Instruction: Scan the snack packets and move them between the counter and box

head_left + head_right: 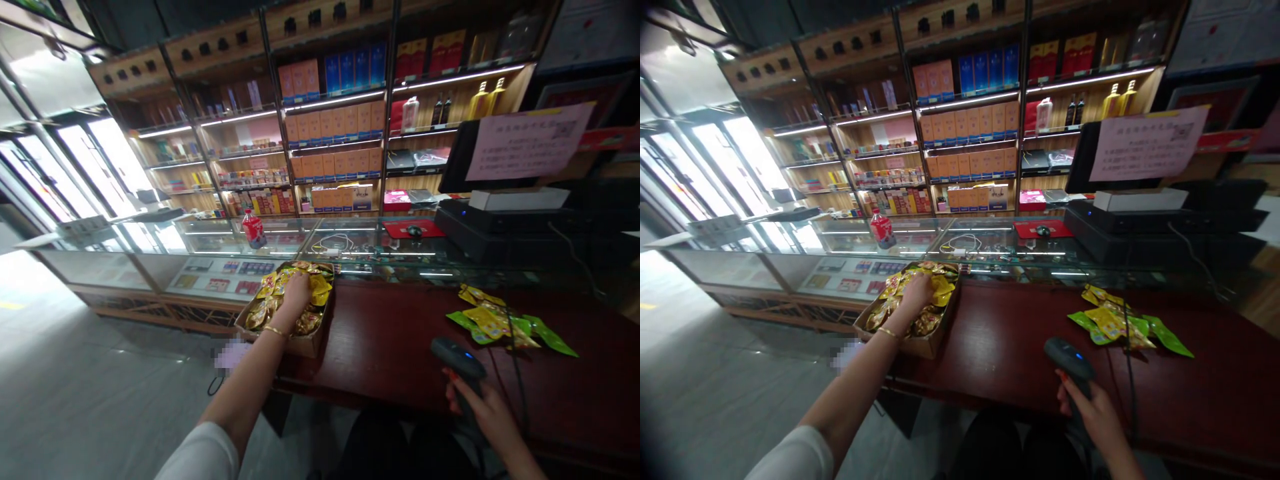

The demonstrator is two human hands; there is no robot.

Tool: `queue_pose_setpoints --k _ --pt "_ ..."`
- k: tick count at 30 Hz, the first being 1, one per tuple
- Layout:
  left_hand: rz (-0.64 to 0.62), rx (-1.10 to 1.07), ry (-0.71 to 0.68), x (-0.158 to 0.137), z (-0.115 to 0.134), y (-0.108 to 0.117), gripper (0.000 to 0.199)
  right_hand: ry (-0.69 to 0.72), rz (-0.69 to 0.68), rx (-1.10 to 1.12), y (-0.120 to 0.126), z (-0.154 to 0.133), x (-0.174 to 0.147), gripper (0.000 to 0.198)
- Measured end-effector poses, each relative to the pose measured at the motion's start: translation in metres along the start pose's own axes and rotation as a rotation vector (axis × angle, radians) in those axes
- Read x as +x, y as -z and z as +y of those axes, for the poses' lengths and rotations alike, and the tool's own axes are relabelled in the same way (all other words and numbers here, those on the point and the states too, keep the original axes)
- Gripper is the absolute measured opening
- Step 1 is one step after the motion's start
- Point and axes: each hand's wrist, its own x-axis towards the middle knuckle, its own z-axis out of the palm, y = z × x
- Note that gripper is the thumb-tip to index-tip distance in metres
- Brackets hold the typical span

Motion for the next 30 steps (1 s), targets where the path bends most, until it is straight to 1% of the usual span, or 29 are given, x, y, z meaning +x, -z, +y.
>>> queue_pose_setpoints --k 1,2,3,4,5,6,7,8,11,13,15,19,23,26,30 --pt "0.025 -0.077 0.023 -0.008 0.002 -0.002 0.028 0.001 0.0 0.006 -0.001 0.0 0.001 0.071" --pt "0.038 -0.22 0.043 -0.018 0.005 -0.007 0.028 0.0 -0.005 0.009 -0.002 0.0 0.001 0.071" --pt "0.041 -0.423 0.062 -0.03 0.011 -0.015 0.03 0.001 -0.005 0.008 -0.003 0.0 0.001 0.071" --pt "0.019 -0.687 0.08 -0.043 0.019 -0.026 0.032 0.002 -0.001 0.0 -0.005 -0.002 0.0 0.07" --pt "-0.023 -0.941 0.103 -0.057 0.029 -0.04 0.034 0.005 0.009 -0.016 -0.008 -0.004 -0.001 0.069" --pt "-0.063 -1.132 0.145 -0.072 0.039 -0.055 0.036 0.011 0.023 -0.043 -0.011 -0.006 -0.003 0.067" --pt "-0.122 -1.256 0.207 -0.087 0.05 -0.07 0.039 0.017 0.04 -0.075 -0.014 -0.008 -0.006 0.065" --pt "-0.18 -1.331 0.264 -0.1 0.06 -0.085 0.042 0.023 0.052 -0.112 -0.018 -0.009 -0.011 0.064" --pt "-0.309 -1.406 0.36 -0.13 0.08 -0.119 0.052 0.033 0.025 -0.231 -0.03 -0.012 -0.034 0.057" --pt "-0.356 -1.422 0.367 -0.139 0.084 -0.132 0.058 0.05 -0.026 -0.317 -0.039 -0.012 -0.055 0.051" --pt "-0.377 -1.428 0.338 -0.141 0.082 -0.139 0.061 0.072 -0.083 -0.396 -0.047 -0.014 -0.075 0.045" --pt "-0.364 -1.418 0.271 -0.142 0.074 -0.145 0.064 0.079 -0.189 -0.493 -0.056 -0.022 -0.101 0.041" --pt "-0.375 -1.445 0.276 -0.143 0.074 -0.146 0.064 0.12 -0.253 -0.587 -0.054 -0.029 -0.107 0.042" --pt "-0.397 -1.478 0.29 -0.142 0.076 -0.147 0.065 0.134 -0.266 -0.618 -0.051 -0.034 -0.11 0.045" --pt "-0.364 -1.468 0.307 -0.143 0.074 -0.146 0.061 0.107 -0.238 -0.565 -0.047 -0.036 -0.103 0.044"
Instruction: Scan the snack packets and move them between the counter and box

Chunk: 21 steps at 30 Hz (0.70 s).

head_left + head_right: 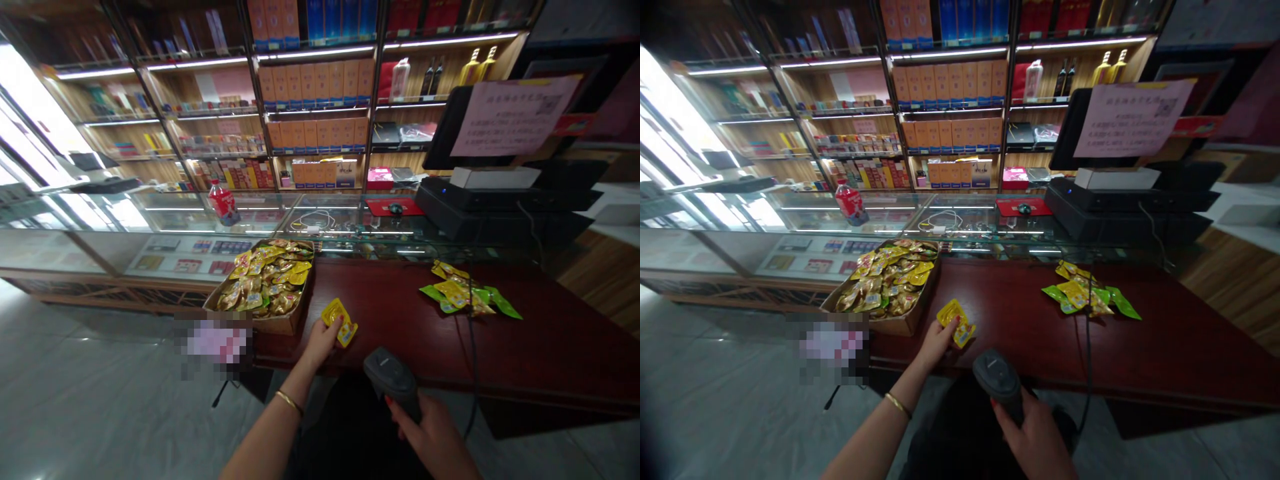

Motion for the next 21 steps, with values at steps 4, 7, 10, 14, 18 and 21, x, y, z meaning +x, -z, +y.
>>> queue_pose_setpoints --k 4,7,10,14,18,21 --pt "0.027 0.077 0.0 0.003 0.002 -0.001 0.044 0.027 0.087 0.166 0.016 0.015 0.03 0.044" --pt "-0.044 0.185 0.065 0.015 0.009 -0.014 0.044 0.051 0.089 0.374 0.031 0.037 0.059 0.048" --pt "-0.114 0.181 0.071 0.038 0.019 -0.047 0.05 0.07 0.116 0.544 0.036 0.06 0.078 0.054" --pt "-0.164 0.2 0.128 0.08 0.023 -0.118 0.038 0.096 0.187 0.654 0.033 0.074 0.079 0.053" --pt "-0.211 0.243 0.184 0.12 0.013 -0.19 0.035 0.107 0.236 0.646 0.03 0.078 0.076 0.051" --pt "-0.261 0.281 0.213 0.137 0.005 -0.233 0.036 0.107 0.25 0.616 0.029 0.085 0.077 0.052"
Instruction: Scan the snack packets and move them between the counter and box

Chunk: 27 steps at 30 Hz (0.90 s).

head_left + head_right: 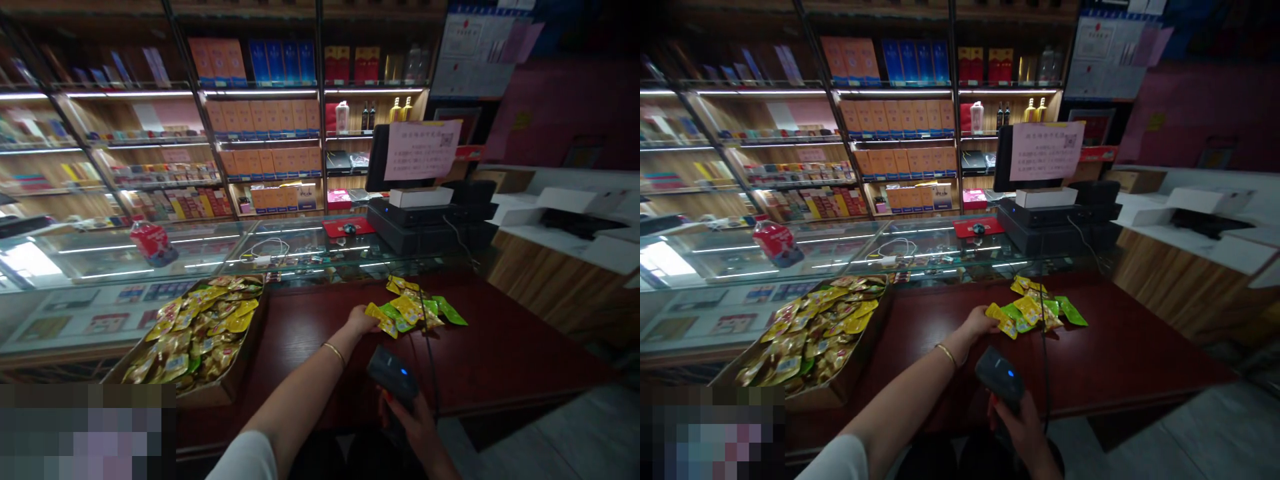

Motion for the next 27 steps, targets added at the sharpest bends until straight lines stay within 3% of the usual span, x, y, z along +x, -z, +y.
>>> queue_pose_setpoints --k 5,8,11,13,15,17,19,20,23,27 --pt "-0.081 0.056 -0.002 0.016 0.014 -0.041 0.029 -0.021 0.134 -0.082 0.005 0.008 -0.005 0.057" --pt "-0.052 0.114 -0.004 0.009 0.026 -0.032 0.04 -0.037 0.14 -0.125 0.007 0.003 -0.011 0.058" --pt "0.057 0.276 -0.157 -0.017 0.039 0.021 0.064 -0.039 0.044 -0.137 0.012 -0.001 -0.009 0.056" --pt "0.124 0.543 -0.424 -0.052 0.048 0.078 0.064 -0.032 0.014 -0.133 0.014 -0.001 -0.004 0.055" --pt "0.279 0.75 -0.561 -0.096 0.057 0.146 0.054 -0.022 0.014 -0.114 0.013 0.001 0.0 0.056" --pt "0.434 0.943 -0.525 -0.135 0.066 0.213 0.046 -0.017 0.037 -0.09 0.009 0.002 0.0 0.056" --pt "0.572 1.182 -0.349 -0.164 0.071 0.27 0.048 -0.031 0.054 -0.059 0.005 -0.001 -0.001 0.052" --pt "0.583 1.3 -0.238 -0.173 0.07 0.291 0.051 -0.037 0.06 -0.046 0.002 -0.003 -0.002 0.05" --pt "0.573 1.38 -0.117 -0.187 0.058 0.324 0.049 -0.027 0.044 -0.035 -0.003 -0.01 -0.004 0.052" --pt "0.551 1.392 -0.142 -0.187 0.04 0.322 0.042 0.001 0.038 -0.12 -0.004 -0.013 -0.002 0.057"
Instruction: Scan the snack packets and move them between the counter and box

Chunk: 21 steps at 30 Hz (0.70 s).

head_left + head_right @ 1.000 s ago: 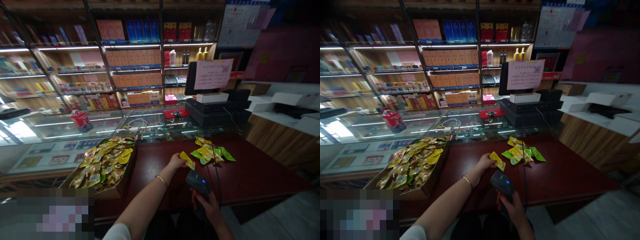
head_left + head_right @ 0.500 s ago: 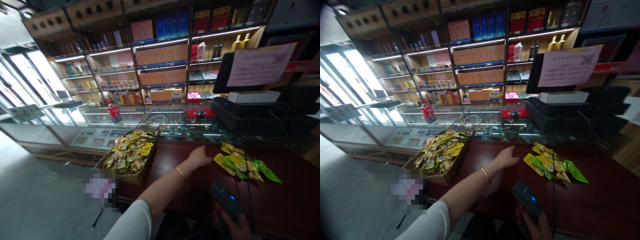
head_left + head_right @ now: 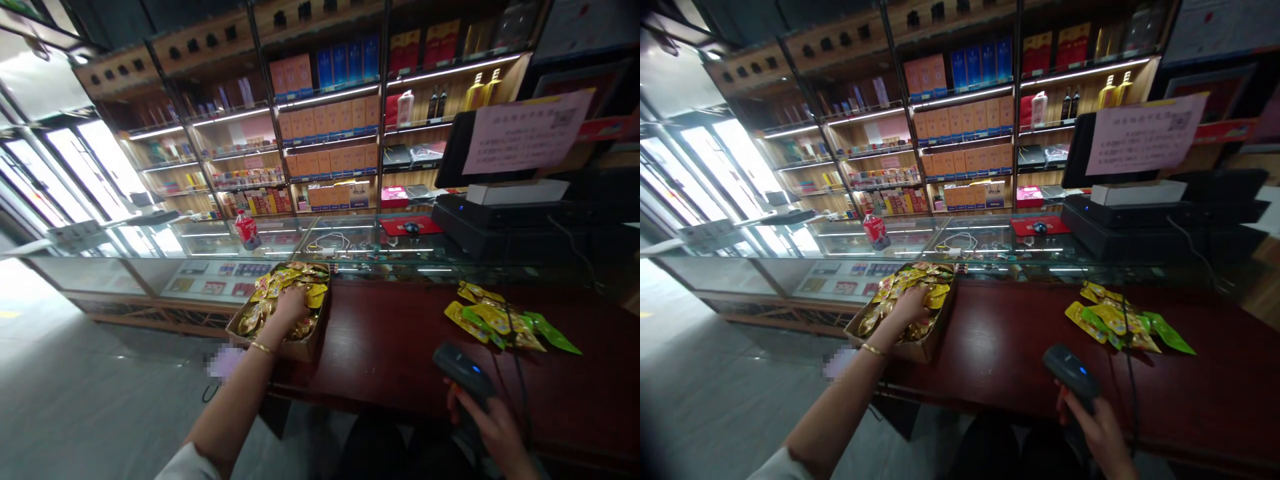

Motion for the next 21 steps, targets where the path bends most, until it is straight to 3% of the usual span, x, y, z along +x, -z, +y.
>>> queue_pose_setpoints --k 5,9,11,14,17,19,21 --pt "0.045 -0.027 -0.055 -0.007 0.003 0.002 0.014 -0.016 -0.067 -0.074 0.006 0.002 0.007 0.061" --pt "0.121 -0.083 -0.024 -0.025 -0.002 0.016 0.019 -0.005 -0.11 -0.085 0.008 0.002 0.008 0.062" --pt "0.239 -0.313 0.033 -0.04 0.001 0.018 0.024 0.002 -0.073 -0.062 0.005 0.002 0.006 0.06" --pt "0.348 -1.063 0.107 -0.062 0.025 0.003 0.021 -0.019 -0.037 -0.032 0.0 0.0 0.005 0.057" --pt "0.093 -1.797 0.212 -0.078 0.064 -0.031 0.02 -0.069 -0.038 -0.026 -0.006 -0.004 0.004 0.06" --pt "-0.166 -2.102 0.31 -0.083 0.087 -0.055 0.03 -0.11 -0.042 -0.043 -0.011 -0.01 0.0 0.064" --pt "-0.37 -2.285 0.362 -0.086 0.1 -0.076 0.056 -0.154 -0.056 -0.077 -0.017 -0.016 -0.011 0.065"
